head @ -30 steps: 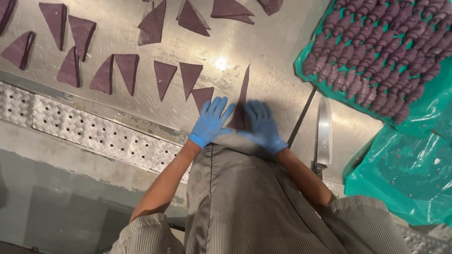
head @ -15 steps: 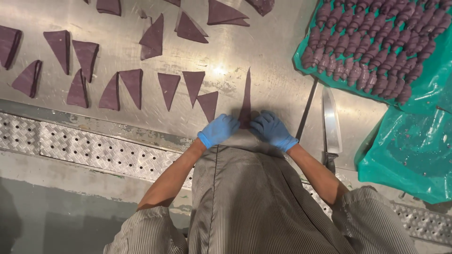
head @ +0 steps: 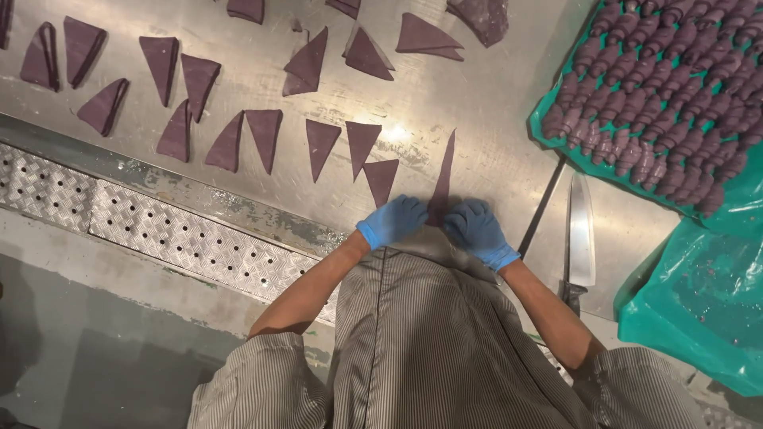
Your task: Roll and shape triangle-cut purple dough into croissant-like pieces and arrange them on a tray.
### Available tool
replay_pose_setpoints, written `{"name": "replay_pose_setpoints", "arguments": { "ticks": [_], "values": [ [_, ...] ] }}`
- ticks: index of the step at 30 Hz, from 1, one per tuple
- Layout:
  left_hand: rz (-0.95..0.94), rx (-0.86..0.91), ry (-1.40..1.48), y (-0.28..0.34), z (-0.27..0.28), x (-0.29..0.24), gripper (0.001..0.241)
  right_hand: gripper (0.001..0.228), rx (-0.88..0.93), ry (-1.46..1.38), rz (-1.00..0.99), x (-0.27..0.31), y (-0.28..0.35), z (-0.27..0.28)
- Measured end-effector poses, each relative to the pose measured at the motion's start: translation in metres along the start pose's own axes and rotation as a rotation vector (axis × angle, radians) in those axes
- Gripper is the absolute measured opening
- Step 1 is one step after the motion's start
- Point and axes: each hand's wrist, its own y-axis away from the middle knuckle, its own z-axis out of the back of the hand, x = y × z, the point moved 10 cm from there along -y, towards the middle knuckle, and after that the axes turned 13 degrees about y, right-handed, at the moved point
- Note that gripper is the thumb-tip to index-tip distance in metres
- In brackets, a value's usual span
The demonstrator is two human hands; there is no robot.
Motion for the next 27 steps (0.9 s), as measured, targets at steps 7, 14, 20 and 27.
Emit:
{"name": "replay_pose_setpoints", "arguments": {
  "ticks": [7,14,20,27],
  "values": [
    [0.179,0.150,0.221,-0.037,0.015,0.012,0.015,0.026,0.007,-0.129,-0.164,-0.007,-0.018,0.018],
    [0.444,-0.077,0.573,-0.030,0.050,0.023,0.021,0.028,-0.051,-0.167,-0.193,-0.009,-0.002,0.023],
    [0.317,-0.065,0.437,-0.007,0.017,0.006,0.021,0.031,-0.043,-0.078,-0.102,0.006,0.002,0.023],
    [0.209,0.098,0.243,-0.012,-0.015,0.007,0.013,0.030,0.014,-0.079,-0.112,0.001,-0.009,0.013]
  ]
}}
